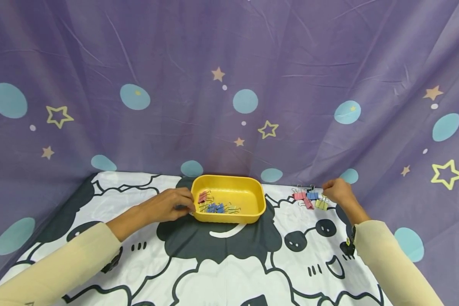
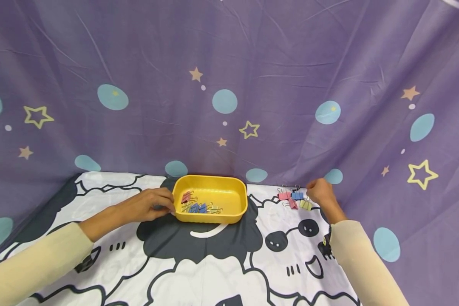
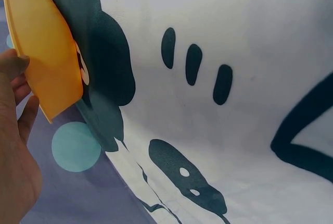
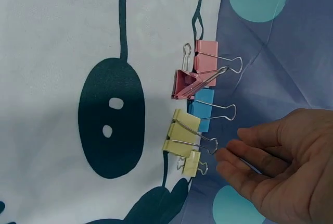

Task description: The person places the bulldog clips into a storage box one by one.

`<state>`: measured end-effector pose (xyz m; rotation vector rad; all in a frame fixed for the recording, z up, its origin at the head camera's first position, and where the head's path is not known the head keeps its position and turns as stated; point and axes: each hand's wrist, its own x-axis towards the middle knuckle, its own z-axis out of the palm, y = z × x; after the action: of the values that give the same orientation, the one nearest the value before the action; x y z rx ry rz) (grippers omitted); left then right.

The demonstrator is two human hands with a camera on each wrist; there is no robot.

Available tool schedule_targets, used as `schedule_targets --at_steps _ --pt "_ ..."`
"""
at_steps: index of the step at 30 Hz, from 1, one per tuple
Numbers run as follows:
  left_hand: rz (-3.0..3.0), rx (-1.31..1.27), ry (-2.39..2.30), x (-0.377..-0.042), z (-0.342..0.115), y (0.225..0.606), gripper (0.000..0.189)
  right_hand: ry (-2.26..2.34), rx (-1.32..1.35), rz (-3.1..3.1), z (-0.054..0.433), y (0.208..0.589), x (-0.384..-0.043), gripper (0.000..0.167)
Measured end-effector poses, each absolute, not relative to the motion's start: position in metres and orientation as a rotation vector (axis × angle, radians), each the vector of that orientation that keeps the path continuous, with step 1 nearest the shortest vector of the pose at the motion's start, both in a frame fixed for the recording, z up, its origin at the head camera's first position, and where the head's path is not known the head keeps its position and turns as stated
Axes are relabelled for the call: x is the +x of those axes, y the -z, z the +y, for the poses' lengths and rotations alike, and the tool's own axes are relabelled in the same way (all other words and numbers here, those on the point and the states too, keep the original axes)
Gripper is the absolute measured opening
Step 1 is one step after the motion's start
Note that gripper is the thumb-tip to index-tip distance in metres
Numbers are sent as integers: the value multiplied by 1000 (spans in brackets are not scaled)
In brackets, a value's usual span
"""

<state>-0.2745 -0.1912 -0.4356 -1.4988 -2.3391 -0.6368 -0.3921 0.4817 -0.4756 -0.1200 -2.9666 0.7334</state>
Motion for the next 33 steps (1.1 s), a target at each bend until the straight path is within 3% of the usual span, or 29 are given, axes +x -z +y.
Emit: schedule_targets --at_steps 6,18,21,28,33 --pt "-2344 -1509 630 -274 -191 436 24 -665 25 -2943 496 499 -404 33" --pt "-2337 -1498 626 -273 -190 433 24 -639 70 -2968 504 501 -400 19" --pt "-2333 -1495 630 -273 -191 433 25 -634 11 -3007 496 490 -392 18" --pt "-2321 -1497 642 -274 -191 435 26 -752 -86 -3090 434 420 -326 26" --pt "-2322 -1503 634 -275 -191 435 26 -828 -114 -3091 422 411 -313 28"
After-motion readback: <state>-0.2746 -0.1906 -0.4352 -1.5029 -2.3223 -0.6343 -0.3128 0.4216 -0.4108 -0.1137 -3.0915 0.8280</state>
